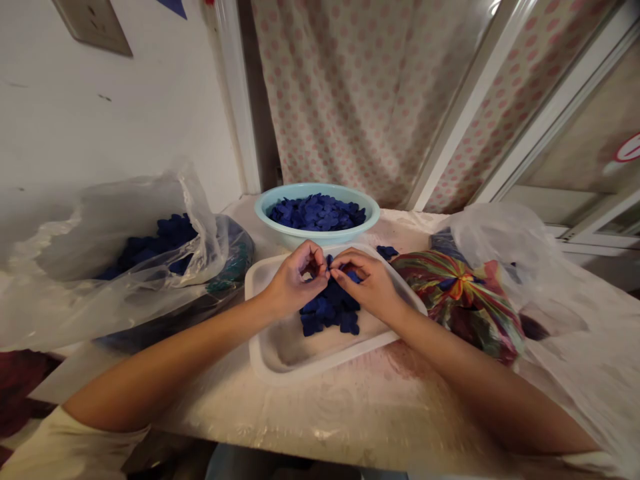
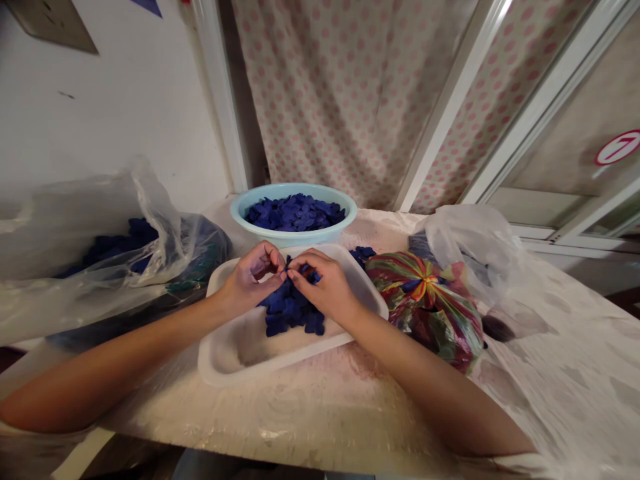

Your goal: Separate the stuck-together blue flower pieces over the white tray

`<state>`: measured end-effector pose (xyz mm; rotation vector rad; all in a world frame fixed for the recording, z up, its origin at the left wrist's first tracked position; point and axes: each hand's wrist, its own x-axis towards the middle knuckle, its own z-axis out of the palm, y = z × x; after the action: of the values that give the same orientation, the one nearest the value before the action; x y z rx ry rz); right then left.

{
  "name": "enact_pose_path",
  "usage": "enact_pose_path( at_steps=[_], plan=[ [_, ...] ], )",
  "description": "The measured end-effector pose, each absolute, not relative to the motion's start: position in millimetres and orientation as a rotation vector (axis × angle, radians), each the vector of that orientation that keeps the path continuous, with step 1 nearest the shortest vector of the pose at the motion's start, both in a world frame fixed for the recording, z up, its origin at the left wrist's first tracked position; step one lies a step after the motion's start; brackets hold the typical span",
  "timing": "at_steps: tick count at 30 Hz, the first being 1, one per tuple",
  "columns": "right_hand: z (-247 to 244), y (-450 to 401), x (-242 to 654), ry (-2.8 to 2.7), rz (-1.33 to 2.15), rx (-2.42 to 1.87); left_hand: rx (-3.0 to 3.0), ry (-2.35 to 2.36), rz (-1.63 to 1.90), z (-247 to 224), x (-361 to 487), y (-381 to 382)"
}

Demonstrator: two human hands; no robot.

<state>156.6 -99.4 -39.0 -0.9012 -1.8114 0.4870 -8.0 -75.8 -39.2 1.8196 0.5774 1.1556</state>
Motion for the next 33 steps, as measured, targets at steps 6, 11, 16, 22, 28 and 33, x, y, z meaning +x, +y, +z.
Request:
enact_pose_path(
  at_steps=[6,11,16,22,28,33],
  plan=[
    [-39.7,-97.8,158.2,-1.616,0.794,-0.857,1.823,0.493,1.138,-38.8,-9.7,-78.4],
    [-37.5,-98.8,157.8,-1.561,0.879,-0.787,1.862,0.486,1.177,-38.3,-11.0,-80.3],
    [-36.9,-100.0,156.7,-1.531,0.933,-0.774,1.902,0.492,1.211,-38.6,-10.2,-80.3],
    [-37.2,-99.5,157.4,-1.551,0.909,-0.738,1.916,0.464,1.222,-40.5,-10.1,-78.9],
    [-38.0,-97.8,159.1,-1.598,0.894,-0.707,1.940,0.467,1.235,-37.9,-9.8,-80.2],
    [-37.7,-97.7,160.5,-1.625,0.894,-0.740,1.934,0.454,1.248,-38.2,-9.2,-79.0]
  ],
)
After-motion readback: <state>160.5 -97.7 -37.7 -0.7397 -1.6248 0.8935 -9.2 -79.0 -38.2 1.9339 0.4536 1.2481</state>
